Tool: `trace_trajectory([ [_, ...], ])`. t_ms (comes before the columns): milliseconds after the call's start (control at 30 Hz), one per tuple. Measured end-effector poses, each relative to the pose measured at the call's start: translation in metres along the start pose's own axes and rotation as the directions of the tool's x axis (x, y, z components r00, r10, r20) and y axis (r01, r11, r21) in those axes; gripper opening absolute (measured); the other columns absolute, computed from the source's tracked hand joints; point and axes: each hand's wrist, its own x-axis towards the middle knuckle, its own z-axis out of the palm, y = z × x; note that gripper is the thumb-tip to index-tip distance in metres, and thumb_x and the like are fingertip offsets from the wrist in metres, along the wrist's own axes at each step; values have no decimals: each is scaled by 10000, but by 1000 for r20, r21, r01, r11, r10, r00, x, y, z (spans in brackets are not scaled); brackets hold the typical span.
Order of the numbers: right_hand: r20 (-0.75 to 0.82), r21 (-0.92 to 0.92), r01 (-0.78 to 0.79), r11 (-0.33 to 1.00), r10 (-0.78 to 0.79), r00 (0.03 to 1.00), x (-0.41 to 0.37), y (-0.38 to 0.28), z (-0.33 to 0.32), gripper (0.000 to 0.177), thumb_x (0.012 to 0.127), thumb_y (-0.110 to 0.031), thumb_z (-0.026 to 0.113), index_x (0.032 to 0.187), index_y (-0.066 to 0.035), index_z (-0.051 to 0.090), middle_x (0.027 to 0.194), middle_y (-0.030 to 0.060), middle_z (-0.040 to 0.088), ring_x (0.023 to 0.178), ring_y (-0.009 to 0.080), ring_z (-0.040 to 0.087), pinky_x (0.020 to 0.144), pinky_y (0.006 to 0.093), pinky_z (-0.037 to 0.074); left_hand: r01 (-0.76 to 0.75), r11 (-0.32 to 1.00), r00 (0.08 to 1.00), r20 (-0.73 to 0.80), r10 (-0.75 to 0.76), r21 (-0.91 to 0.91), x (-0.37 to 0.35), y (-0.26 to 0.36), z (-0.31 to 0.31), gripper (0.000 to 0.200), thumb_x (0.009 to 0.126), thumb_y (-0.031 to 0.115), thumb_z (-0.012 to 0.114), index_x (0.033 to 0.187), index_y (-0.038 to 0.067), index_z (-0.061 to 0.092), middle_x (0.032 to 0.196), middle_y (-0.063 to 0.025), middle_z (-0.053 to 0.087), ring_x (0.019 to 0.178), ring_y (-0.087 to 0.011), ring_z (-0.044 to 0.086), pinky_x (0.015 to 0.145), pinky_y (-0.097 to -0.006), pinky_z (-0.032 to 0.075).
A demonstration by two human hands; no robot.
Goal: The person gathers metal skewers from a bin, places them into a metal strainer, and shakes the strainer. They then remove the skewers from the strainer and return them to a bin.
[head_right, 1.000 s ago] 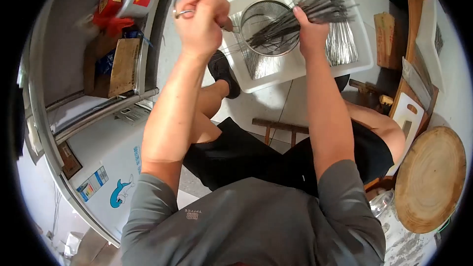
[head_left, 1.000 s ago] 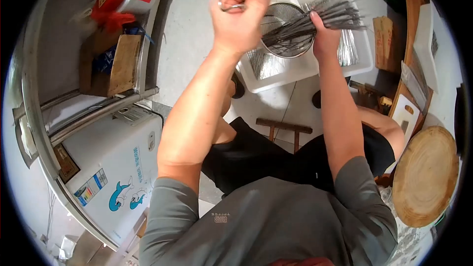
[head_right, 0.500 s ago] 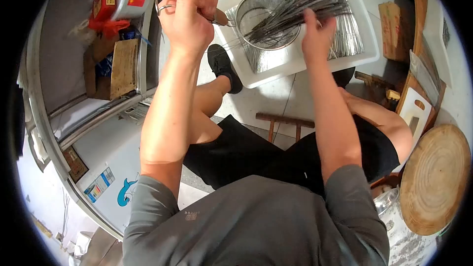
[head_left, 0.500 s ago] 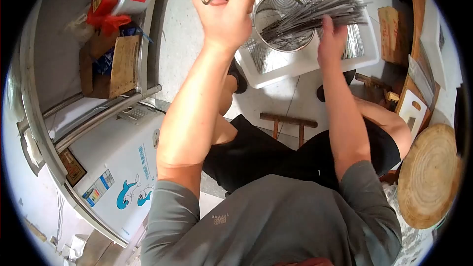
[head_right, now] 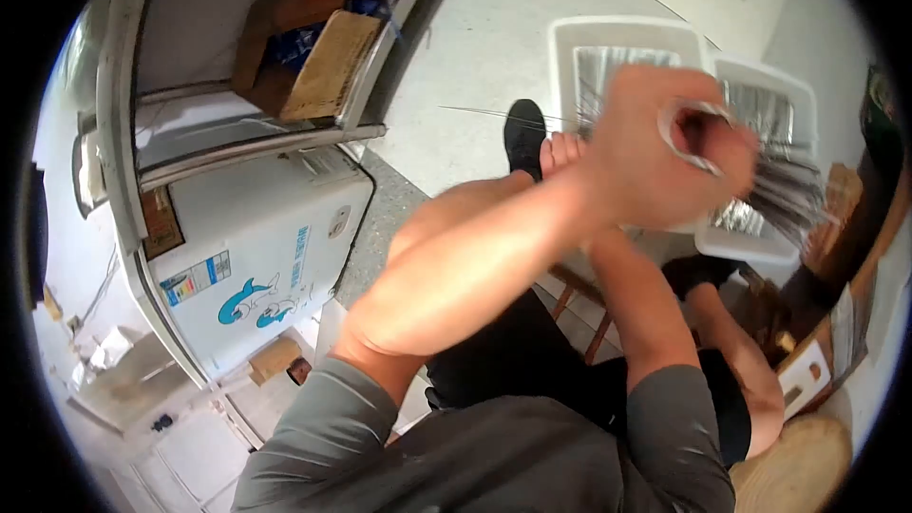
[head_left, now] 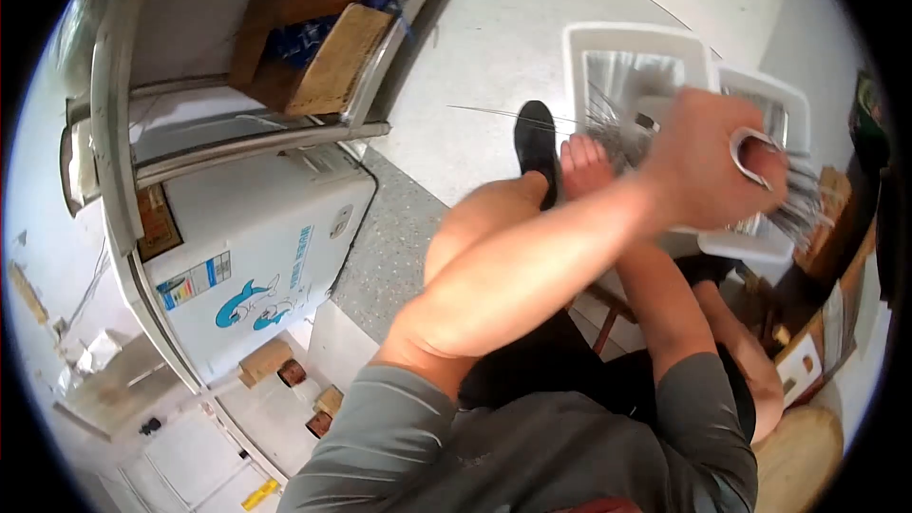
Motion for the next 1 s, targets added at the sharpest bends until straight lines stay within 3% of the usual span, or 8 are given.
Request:
trace_trajectory([
  [100, -92, -151, 38, 988, -52, 994, 41, 5, -4, 399, 819, -138, 448, 1150, 68, 533, 1196, 240, 525, 1178, 363, 456, 1035, 479, 312, -126, 982, 992, -9, 129, 141, 0, 7, -2, 196, 550, 134, 600, 472, 25, 458, 489, -168, 475, 468, -367, 488, 448, -401, 417],
  [200, 31, -251, -114, 961, 126, 992, 58, 6, 38, 425, 823, -181, 451, 1167, 57, 527, 1248, 228, 485, 1181, 359, 445, 1037, 463, 302, -192, 978, 981, -21, 194, 84, 2, 5, -1, 187, 507, 132, 592, 460, 43, 434, 477, -144, 451, 458, -352, 470, 433, -396, 388],
  [267, 139, -347, -97, 933, 153, 978, 62, 8, 49, 361, 810, -178, 481, 1108, 10, 558, 1210, 173, 502, 1021, 293, 516, 948, 429, 366, -201, 978, 979, -28, 203, 49, -2, 4, -2, 175, 473, 113, 586, 466, 54, 422, 482, -120, 433, 448, -329, 445, 419, -373, 352],
  [433, 214, -252, -68, 965, 124, 969, 67, 17, 47, 179, 777, -163, 539, 915, -71, 606, 958, 106, 554, 749, 248, 611, 690, 385, 478, -202, 979, 978, -52, 201, -17, -3, 6, -8, 179, 456, 119, 573, 463, 60, 404, 477, -103, 424, 447, -321, 443, 419, -377, 350],
  [533, 335, -199, -50, 979, 116, 935, 65, 15, 48, 148, 764, -134, 541, 884, -65, 591, 929, 99, 551, 733, 251, 616, 644, 365, 484, -194, 981, 980, -46, 194, 3, -4, 10, -12, 173, 455, 125, 573, 450, 64, 412, 466, -101, 438, 445, -319, 465, 418, -377, 370],
  [700, 273, -212, 5, 977, 54, 961, 62, 12, 48, 105, 751, -130, 535, 819, -82, 600, 835, 75, 550, 682, 227, 613, 602, 361, 479, -181, 983, 983, -45, 180, -21, -8, 16, -12, 168, 457, 136, 578, 425, 67, 428, 448, -106, 468, 446, -320, 506, 421, -375, 414],
  [800, 220, -232, 35, 972, 17, 975, 63, 12, 46, 95, 750, -135, 532, 801, -85, 595, 815, 70, 545, 661, 217, 610, 580, 349, 474, -234, 970, 969, -97, 228, -59, -8, 19, -9, 197, 442, 133, 583, 458, 75, 396, 468, -92, 422, 433, -309, 438, 404, -376, 339],
  [1000, 218, -270, 81, 960, -20, 976, 63, 23, 39, 62, 761, -124, 540, 786, -85, 581, 773, 70, 537, 644, 212, 608, 569, 346, 480, -295, 949, 949, -148, 277, -112, -9, 32, -2, 186, 427, 166, 588, 446, 88, 420, 456, -81, 428, 423, -307, 436, 401, -372, 344],
])
